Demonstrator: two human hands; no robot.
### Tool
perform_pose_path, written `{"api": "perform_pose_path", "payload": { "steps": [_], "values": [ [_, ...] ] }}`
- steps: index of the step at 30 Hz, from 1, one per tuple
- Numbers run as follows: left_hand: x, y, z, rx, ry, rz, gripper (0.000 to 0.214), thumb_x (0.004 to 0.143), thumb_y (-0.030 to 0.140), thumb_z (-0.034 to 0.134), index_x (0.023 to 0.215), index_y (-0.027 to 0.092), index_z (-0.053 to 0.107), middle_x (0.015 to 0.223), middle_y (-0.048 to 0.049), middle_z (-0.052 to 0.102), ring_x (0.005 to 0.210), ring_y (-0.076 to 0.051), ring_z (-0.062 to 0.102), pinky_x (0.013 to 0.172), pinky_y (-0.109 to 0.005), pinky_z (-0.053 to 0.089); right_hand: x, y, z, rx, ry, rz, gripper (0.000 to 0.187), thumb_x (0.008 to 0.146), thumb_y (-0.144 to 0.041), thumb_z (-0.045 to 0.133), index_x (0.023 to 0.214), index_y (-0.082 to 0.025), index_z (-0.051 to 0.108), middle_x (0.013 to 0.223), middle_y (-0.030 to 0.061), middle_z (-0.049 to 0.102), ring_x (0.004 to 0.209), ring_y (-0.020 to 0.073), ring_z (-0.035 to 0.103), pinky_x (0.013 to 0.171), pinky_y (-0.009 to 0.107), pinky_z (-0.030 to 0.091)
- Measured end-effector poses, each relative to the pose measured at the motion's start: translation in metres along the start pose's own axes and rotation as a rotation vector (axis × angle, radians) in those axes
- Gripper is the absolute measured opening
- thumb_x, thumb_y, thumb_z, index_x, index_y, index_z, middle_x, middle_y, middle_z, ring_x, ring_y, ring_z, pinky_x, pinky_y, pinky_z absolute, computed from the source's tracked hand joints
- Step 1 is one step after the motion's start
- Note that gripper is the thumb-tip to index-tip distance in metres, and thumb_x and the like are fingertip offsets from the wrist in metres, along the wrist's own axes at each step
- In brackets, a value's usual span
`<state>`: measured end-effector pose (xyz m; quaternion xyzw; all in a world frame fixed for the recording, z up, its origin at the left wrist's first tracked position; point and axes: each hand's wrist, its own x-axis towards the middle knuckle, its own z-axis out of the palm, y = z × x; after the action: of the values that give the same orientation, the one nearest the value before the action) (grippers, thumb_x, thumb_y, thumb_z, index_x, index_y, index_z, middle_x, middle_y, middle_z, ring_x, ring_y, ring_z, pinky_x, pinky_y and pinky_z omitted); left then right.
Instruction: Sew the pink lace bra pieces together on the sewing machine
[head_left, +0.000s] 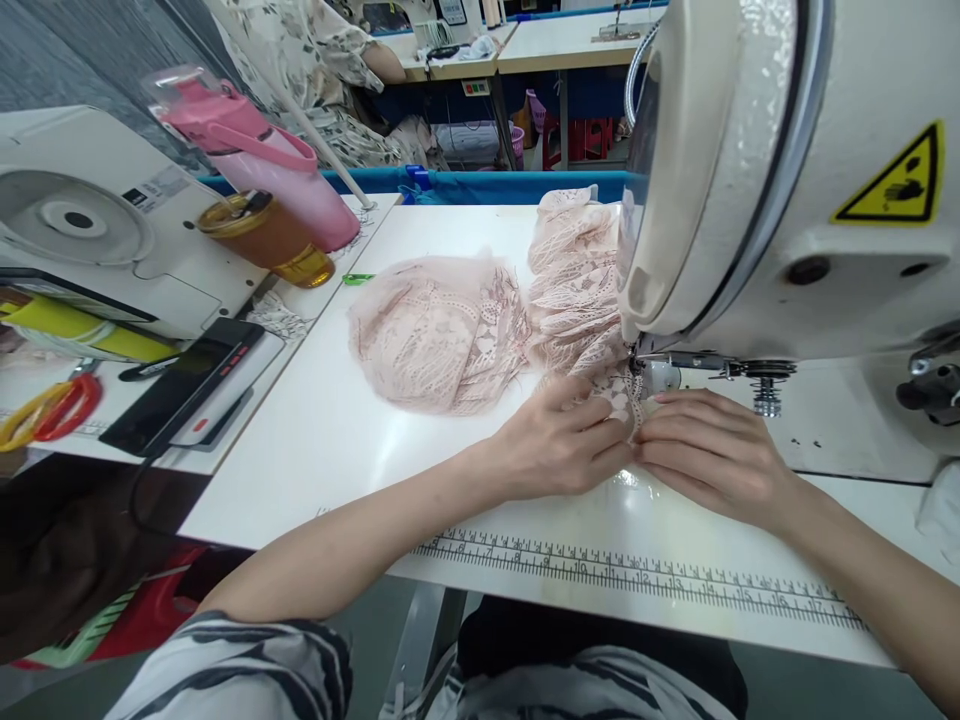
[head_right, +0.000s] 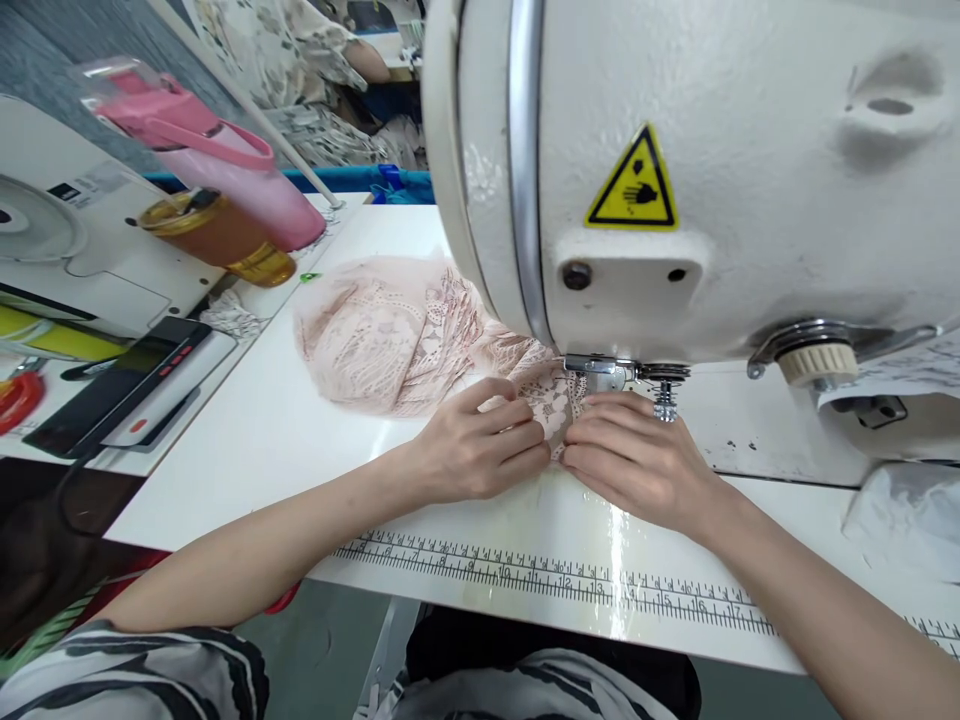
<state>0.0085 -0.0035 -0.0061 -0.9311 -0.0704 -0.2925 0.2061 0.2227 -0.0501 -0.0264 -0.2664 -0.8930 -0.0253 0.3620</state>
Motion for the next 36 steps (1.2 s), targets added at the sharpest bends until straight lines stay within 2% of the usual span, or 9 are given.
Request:
{"api": "perform_pose_path", "payload": {
  "steps": [3, 6, 8, 10, 12, 15, 18, 25, 36],
  "values": [
    [-0.004, 0.001, 0.003, -0.073, -0.101, -0.036, 0.019, 0.090, 0.013, 0.052, 0.072, 0.018, 0.054, 0.072, 0.0033, 0.062, 0.068, -0.011, 0.055, 0.070, -0.027, 0.047, -0.002, 0.000, 0.000, -0.033, -0.013, 0.022, 0.021, 0.076, -0.006, 0.069, 0.094, -0.016, 0.063, 0.088, 0.0016, 0.070, 0.089, 0.0133, 0.064, 0.091, 0.031, 0.054],
    [-0.008, 0.001, 0.007, -0.221, -0.254, -0.127, 0.014, 0.091, 0.020, 0.046, 0.092, 0.015, 0.059, 0.104, -0.0064, 0.067, 0.104, -0.019, 0.060, 0.092, -0.034, 0.049, -0.002, -0.001, 0.000, -0.023, -0.049, 0.016, 0.022, 0.078, -0.006, 0.068, 0.097, -0.015, 0.063, 0.091, 0.0018, 0.071, 0.092, 0.0131, 0.065, 0.091, 0.029, 0.054],
    [-0.011, -0.001, 0.009, -0.310, -0.349, -0.194, 0.030, 0.090, 0.026, 0.046, 0.113, 0.009, 0.055, 0.130, -0.0142, 0.057, 0.127, -0.024, 0.048, 0.106, -0.040, 0.042, -0.002, -0.002, 0.000, 0.000, -0.065, 0.018, 0.023, 0.080, -0.006, 0.066, 0.101, -0.015, 0.063, 0.093, 0.0016, 0.072, 0.093, 0.0130, 0.065, 0.090, 0.029, 0.055],
    [-0.013, -0.002, 0.012, -0.357, -0.439, -0.242, 0.051, 0.089, 0.033, 0.046, 0.131, 0.004, 0.045, 0.145, -0.0179, 0.042, 0.137, -0.026, 0.037, 0.112, -0.042, 0.035, -0.001, -0.003, 0.001, 0.017, -0.069, 0.030, 0.023, 0.081, -0.007, 0.065, 0.102, -0.015, 0.063, 0.094, 0.0008, 0.072, 0.093, 0.0131, 0.065, 0.088, 0.029, 0.056],
    [-0.014, -0.003, 0.013, -0.369, -0.522, -0.267, 0.065, 0.088, 0.039, 0.046, 0.141, 0.003, 0.035, 0.150, -0.0177, 0.034, 0.140, -0.028, 0.032, 0.115, -0.043, 0.029, -0.001, -0.004, 0.002, 0.011, -0.064, 0.032, 0.021, 0.081, -0.007, 0.065, 0.100, -0.016, 0.063, 0.093, -0.0002, 0.072, 0.092, 0.0132, 0.066, 0.085, 0.029, 0.057],
    [-0.014, -0.004, 0.012, -0.354, -0.604, -0.289, 0.067, 0.088, 0.042, 0.044, 0.145, 0.007, 0.032, 0.151, -0.0143, 0.031, 0.140, -0.028, 0.031, 0.117, -0.045, 0.025, 0.000, -0.004, 0.004, -0.040, -0.059, 0.019, 0.019, 0.080, -0.005, 0.065, 0.096, -0.016, 0.064, 0.090, -0.0019, 0.073, 0.088, 0.0133, 0.067, 0.080, 0.028, 0.058],
    [-0.014, -0.005, 0.012, -0.346, -0.621, -0.269, 0.065, 0.089, 0.042, 0.045, 0.145, 0.010, 0.035, 0.151, -0.0123, 0.031, 0.141, -0.027, 0.030, 0.118, -0.044, 0.023, 0.002, -0.005, 0.006, -0.093, -0.069, 0.008, 0.017, 0.080, -0.005, 0.064, 0.092, -0.016, 0.064, 0.087, -0.0030, 0.073, 0.084, 0.0135, 0.067, 0.076, 0.029, 0.058],
    [-0.017, -0.013, 0.013, -0.368, -0.570, -0.244, 0.060, 0.090, 0.042, 0.046, 0.143, 0.013, 0.040, 0.149, -0.0107, 0.036, 0.139, -0.026, 0.034, 0.118, -0.043, 0.024, 0.008, -0.009, 0.007, -0.146, -0.085, -0.028, 0.012, 0.086, -0.006, 0.058, 0.090, -0.014, 0.065, 0.085, -0.0011, 0.073, 0.078, 0.0129, 0.067, 0.064, 0.027, 0.056],
    [-0.013, -0.019, 0.012, -0.363, -0.509, -0.220, 0.058, 0.086, 0.038, 0.053, 0.138, 0.014, 0.046, 0.144, -0.0111, 0.045, 0.133, -0.025, 0.044, 0.112, -0.044, 0.034, 0.009, -0.011, 0.013, -0.160, -0.029, -0.039, 0.012, 0.086, -0.007, 0.057, 0.088, -0.014, 0.067, 0.083, -0.0030, 0.073, 0.073, 0.0113, 0.065, 0.058, 0.027, 0.055]
  ]
}}
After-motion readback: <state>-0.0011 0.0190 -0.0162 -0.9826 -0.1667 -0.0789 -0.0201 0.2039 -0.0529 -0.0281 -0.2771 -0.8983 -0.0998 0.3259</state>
